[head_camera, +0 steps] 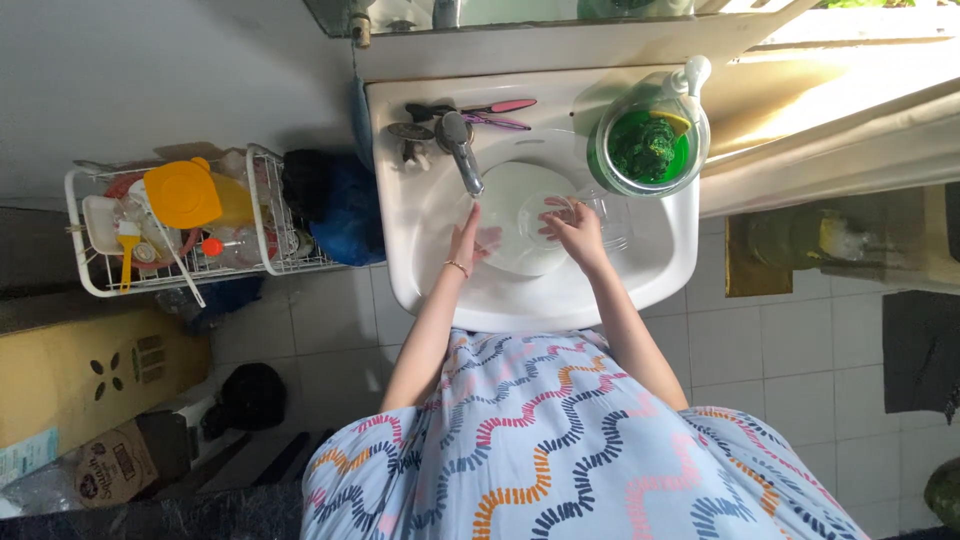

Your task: Washing and rinsing several plastic jars and containers in a sink using a sponge.

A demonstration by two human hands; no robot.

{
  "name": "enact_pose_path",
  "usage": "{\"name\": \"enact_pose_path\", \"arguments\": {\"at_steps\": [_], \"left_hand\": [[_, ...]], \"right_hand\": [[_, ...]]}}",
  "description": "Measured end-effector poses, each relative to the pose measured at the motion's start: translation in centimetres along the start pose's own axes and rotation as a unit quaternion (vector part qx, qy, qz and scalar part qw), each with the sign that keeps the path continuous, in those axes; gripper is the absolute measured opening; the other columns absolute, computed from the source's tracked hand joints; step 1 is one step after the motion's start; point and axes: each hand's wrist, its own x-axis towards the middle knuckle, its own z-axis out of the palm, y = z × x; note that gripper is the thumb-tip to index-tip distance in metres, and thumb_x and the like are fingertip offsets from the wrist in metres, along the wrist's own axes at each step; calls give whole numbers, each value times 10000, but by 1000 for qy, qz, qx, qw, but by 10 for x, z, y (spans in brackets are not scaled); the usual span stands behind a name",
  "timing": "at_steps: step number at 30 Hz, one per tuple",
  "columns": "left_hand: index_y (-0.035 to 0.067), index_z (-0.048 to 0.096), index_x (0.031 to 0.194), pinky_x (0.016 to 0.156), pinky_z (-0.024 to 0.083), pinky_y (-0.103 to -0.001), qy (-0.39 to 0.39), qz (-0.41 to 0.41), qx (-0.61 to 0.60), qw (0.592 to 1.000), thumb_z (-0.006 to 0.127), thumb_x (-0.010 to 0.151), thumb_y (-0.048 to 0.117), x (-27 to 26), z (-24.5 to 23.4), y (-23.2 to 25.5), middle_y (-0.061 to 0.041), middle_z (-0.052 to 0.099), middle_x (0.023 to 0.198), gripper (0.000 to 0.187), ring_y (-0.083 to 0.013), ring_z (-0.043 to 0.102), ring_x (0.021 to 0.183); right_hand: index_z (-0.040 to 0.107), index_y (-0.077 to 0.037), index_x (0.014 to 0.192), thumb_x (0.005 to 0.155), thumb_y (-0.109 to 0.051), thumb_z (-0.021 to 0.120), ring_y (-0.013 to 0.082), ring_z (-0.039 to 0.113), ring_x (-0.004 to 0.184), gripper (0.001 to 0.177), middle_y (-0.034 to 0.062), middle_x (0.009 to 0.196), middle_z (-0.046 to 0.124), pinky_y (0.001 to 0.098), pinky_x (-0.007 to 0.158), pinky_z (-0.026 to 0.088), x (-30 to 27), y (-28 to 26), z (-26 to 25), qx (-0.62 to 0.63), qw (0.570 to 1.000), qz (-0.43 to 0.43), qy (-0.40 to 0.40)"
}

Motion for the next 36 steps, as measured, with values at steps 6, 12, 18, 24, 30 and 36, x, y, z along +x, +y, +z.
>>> {"name": "enact_pose_path", "arguments": {"at_steps": [6,12,18,24,30,36], "left_hand": [[293,480,1280,683,631,-453,-95,-133,-181,970,723,508,801,-47,23,44,-49,702,1087,956,-243,742,888],[-83,492,1321,722,637,-335,-304,-371,-450,753,734,705,820,-16,11,2,-204,644,1081,1119,-311,691,884],[190,536,1379,760,622,-412,-138,-139,-214,957,691,718,750,-57,42,30,-88,656,1159,880,-248,717,913],[152,535,1416,806,612,-457,-146,-120,-203,961,668,837,704,-51,31,17,-152,645,1238,811,-295,689,1002],[170,539,1408,782,584,-430,-128,-91,-242,958,674,812,732,-60,37,11,-80,656,1191,831,-258,671,1020],[-7,464,1431,810,628,-445,-110,-191,-238,946,704,795,820,-57,35,5,-180,606,1244,1071,-336,721,965]], "right_hand": [[606,-2,1286,970,-66,613,205,775,858,323,140,1086,764,296,708,625,2,4,-6,91,996,1,-7],[614,-1,1271,971,-50,629,207,769,842,304,130,1046,773,287,683,615,-9,-4,-3,89,996,-22,21],[628,22,1246,986,-30,614,175,793,860,266,121,975,796,276,750,629,-33,-35,5,-136,955,-218,148],[633,31,1244,940,-7,639,191,791,821,307,129,949,796,297,739,604,-40,-27,10,-153,950,-224,152],[632,22,1242,946,-10,621,155,794,820,298,107,958,799,270,707,610,-39,-15,8,-97,968,-177,150],[641,19,1214,943,-54,646,198,794,824,280,109,958,788,277,682,592,-41,-13,2,-46,979,-133,146]]}}
